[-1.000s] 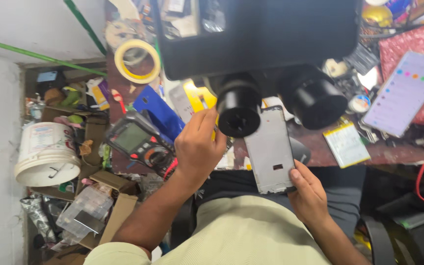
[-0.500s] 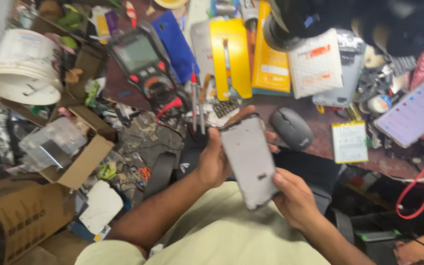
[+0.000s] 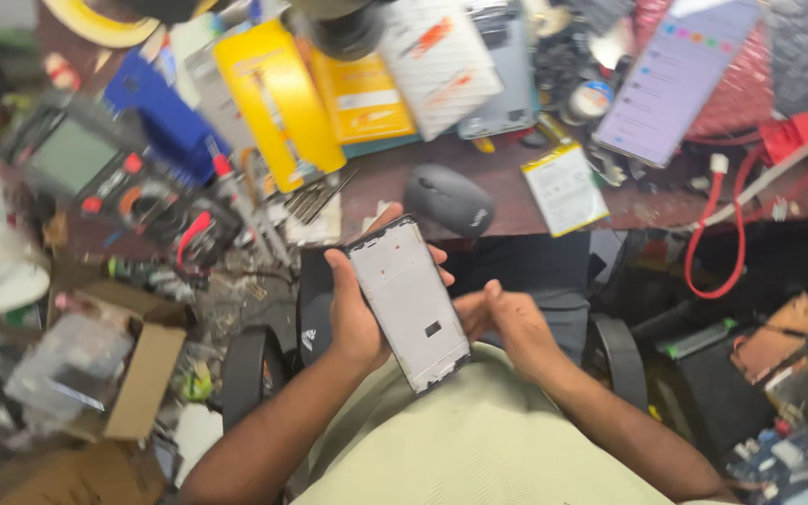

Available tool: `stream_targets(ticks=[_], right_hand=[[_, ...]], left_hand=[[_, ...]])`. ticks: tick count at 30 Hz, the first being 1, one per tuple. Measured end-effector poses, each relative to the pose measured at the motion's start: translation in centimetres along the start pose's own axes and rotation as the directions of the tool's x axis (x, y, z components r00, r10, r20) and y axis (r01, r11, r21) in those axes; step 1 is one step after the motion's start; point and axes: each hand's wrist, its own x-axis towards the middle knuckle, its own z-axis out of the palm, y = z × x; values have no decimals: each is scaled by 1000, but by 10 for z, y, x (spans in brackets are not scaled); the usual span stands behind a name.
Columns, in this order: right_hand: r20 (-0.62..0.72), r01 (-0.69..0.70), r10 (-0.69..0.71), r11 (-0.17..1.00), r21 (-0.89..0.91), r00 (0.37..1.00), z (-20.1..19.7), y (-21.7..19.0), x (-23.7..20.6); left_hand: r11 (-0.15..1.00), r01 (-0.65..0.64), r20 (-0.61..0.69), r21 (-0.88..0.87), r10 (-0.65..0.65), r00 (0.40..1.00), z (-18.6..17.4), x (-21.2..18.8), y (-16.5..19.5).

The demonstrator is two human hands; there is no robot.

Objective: The person sits at a cluttered repair bench holding a disassembled smartphone frame on their lap and uses a metal pry tool to scrape old adhesive and residue from the frame's edges and inner surface. They turn the frame over to work on different sides and briefly reach for items on the bench before resuming scraping.

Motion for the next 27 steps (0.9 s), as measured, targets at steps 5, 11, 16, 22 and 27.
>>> stream_targets(ticks=[5,11,16,22,27], right_hand=[[-347,194,-597,659,-727,724,-31,-47,3],[-208,-139,-812,157,-978,546,-48,-88,13],[-189,-30,-823,205,-978,535,-44,-88,26],[-47,4,-846,58,-998,532,-36,-82,46],[20,35,-853,-2,-999,521,-35,-86,50]], left_hand=[[991,130,35,38,-131,991,3,19,3],[980,200,50,17,-201,978,9,32,6],[981,192,25,15,-192,981,6,38,20],[985,170,-32,19,-170,985,3,42,15],[989,150,-9,-12,-150,989,8,37,8]])
